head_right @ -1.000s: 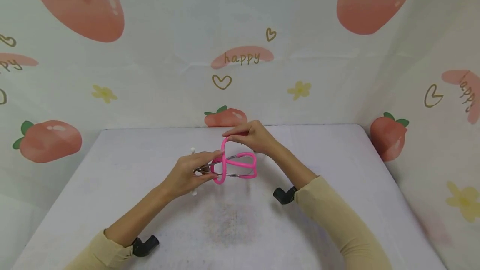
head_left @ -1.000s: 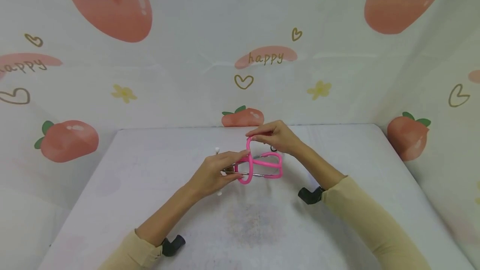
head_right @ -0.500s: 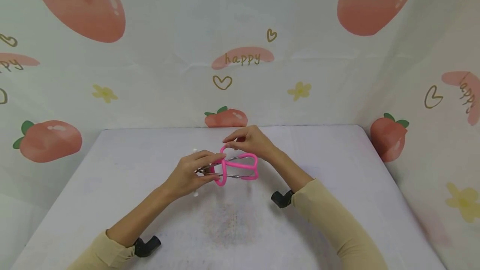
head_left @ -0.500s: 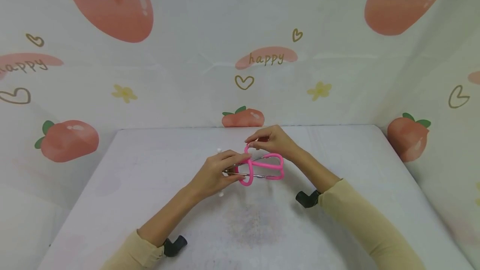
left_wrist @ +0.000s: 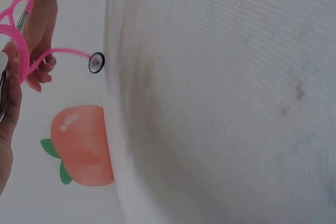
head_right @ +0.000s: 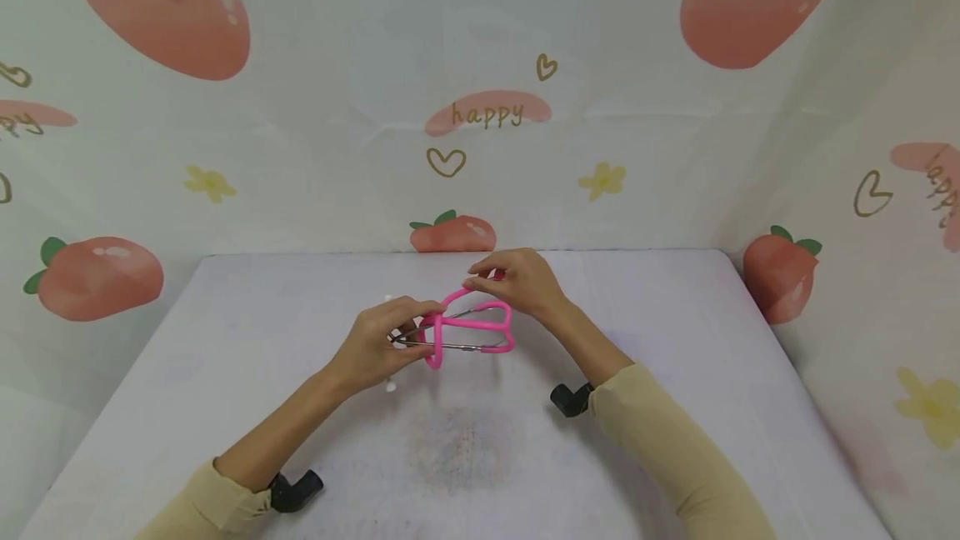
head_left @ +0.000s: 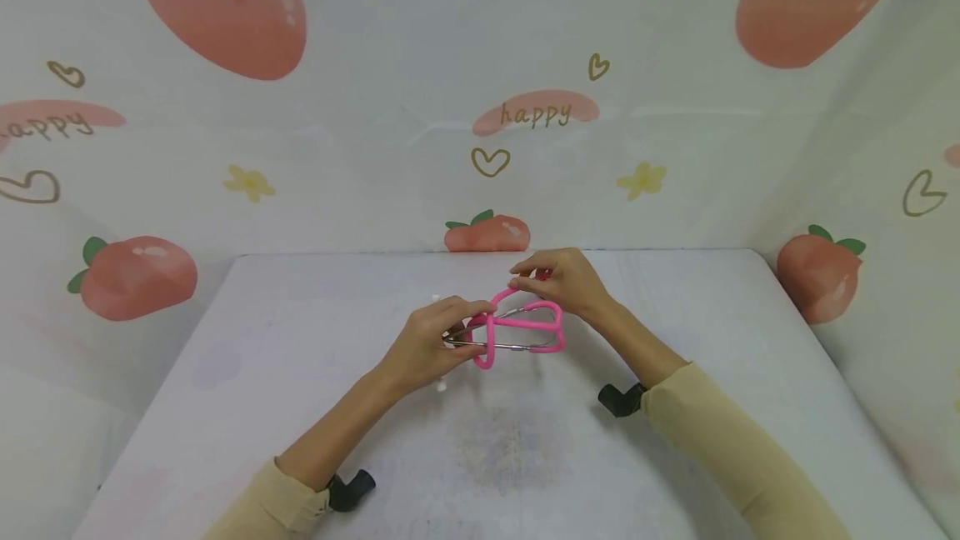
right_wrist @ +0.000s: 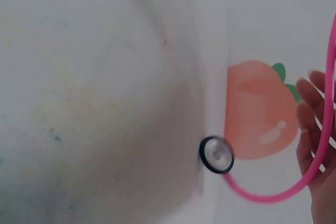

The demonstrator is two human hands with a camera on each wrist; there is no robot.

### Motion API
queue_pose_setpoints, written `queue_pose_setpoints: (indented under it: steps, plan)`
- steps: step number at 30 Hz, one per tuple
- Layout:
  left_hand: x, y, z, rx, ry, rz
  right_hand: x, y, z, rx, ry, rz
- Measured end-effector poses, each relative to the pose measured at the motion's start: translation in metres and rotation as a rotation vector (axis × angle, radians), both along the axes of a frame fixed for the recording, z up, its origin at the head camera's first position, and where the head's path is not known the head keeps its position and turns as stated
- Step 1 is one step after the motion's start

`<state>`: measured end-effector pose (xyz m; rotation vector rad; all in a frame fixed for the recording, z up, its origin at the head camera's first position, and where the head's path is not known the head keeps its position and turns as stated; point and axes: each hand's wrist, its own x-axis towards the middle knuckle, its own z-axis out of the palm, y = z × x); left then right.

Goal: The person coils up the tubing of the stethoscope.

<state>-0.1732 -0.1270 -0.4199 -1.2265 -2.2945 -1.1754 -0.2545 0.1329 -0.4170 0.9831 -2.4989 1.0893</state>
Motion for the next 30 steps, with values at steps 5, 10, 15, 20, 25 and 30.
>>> queue_pose_setpoints:
  steps: [5,10,15,20,25,30]
  plan:
    - [0.001,0.003,0.0,0.006,-0.014,-0.027,0.001,-0.001,-0.003,0.004,0.003,-0.042]
    - [0.001,0.006,-0.001,0.009,0.022,-0.053,0.002,-0.006,-0.005,-0.004,0.005,-0.019]
    - [-0.002,0.002,-0.002,0.071,0.051,0.003,0.001,-0.004,-0.007,-0.046,-0.014,0.016]
    - [-0.006,-0.011,0.0,0.174,-0.004,0.097,-0.002,0.004,-0.009,-0.087,-0.025,0.02]
    - [-0.006,-0.022,0.01,0.248,-0.079,0.161,-0.003,0.012,-0.007,-0.156,-0.029,0.021]
    - [0.004,-0.022,0.036,0.284,-0.115,0.183,-0.002,0.015,-0.004,-0.26,-0.07,0.038]
